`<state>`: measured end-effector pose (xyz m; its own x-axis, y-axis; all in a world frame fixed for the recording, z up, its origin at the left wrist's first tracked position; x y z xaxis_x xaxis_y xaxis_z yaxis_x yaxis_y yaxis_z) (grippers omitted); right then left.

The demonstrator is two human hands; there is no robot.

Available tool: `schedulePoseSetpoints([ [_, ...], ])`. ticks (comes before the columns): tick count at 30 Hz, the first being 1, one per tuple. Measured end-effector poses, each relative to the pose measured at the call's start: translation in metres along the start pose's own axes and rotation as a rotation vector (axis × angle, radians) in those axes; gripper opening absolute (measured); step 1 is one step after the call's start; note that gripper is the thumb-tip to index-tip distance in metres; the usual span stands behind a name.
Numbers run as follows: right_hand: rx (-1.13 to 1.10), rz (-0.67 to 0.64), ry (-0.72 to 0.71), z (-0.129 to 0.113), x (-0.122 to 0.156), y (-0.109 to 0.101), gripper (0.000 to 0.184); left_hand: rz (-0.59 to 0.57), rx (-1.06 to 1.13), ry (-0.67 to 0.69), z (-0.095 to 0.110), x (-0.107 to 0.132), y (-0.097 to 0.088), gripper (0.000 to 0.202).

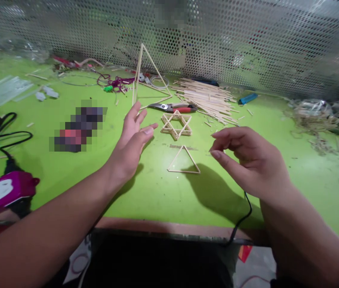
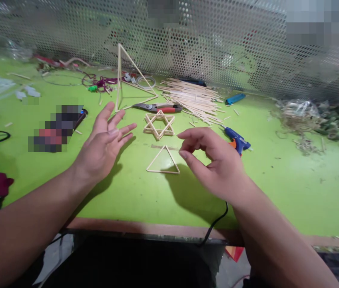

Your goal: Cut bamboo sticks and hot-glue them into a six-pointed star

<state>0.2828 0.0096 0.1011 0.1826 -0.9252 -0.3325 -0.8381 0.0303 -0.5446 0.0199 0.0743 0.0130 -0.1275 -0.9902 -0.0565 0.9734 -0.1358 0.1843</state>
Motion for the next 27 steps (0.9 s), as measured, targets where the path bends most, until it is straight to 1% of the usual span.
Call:
schedulePoseSetpoints([
  [2, -0.020, 0.026, 0.005, -0.003, 0.003, 0.002, 0.029, -0.023, -0.032, 0.025, -0.001, 0.000, -0.001, 0.088],
  [7, 0.034, 0.069, 0.018, -0.002, 0.003, 0.001, 0.031, -0.076, -0.093, 0.047, -0.003, 0.002, 0.002, 0.080],
  [11, 0.013, 0.032, 0.068, 0.004, 0.004, 0.007, 0.032, -0.111, -0.106, 0.076, 0.001, 0.006, 0.009, 0.070],
  [15, -0.028, -0.017, 0.109, 0.006, 0.006, 0.013, 0.035, -0.127, -0.101, 0.074, 0.002, 0.008, 0.011, 0.059],
  [21, -0.077, -0.007, 0.132, 0.008, 0.007, 0.015, 0.038, -0.153, -0.044, 0.077, 0.002, 0.009, 0.014, 0.052],
  [24, -0.048, -0.015, 0.124, 0.008, 0.006, 0.016, 0.038, -0.175, -0.037, 0.082, 0.003, 0.011, 0.018, 0.047],
  [27, -0.010, -0.025, 0.128, 0.007, 0.006, 0.017, 0.038, -0.224, -0.048, 0.091, 0.004, 0.013, 0.024, 0.038],
])
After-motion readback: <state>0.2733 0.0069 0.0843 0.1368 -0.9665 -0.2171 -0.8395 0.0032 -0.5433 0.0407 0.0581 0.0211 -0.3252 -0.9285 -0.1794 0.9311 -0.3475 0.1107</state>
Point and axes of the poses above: each hand's wrist, its own x-axis away from the middle knuckle, its own y-axis out of the palm, z = x × y, the point moved 9 cm from there along -x, towards the middle knuckle, and after that the axes turned 2 degrees about y, right-handed, at the moved point
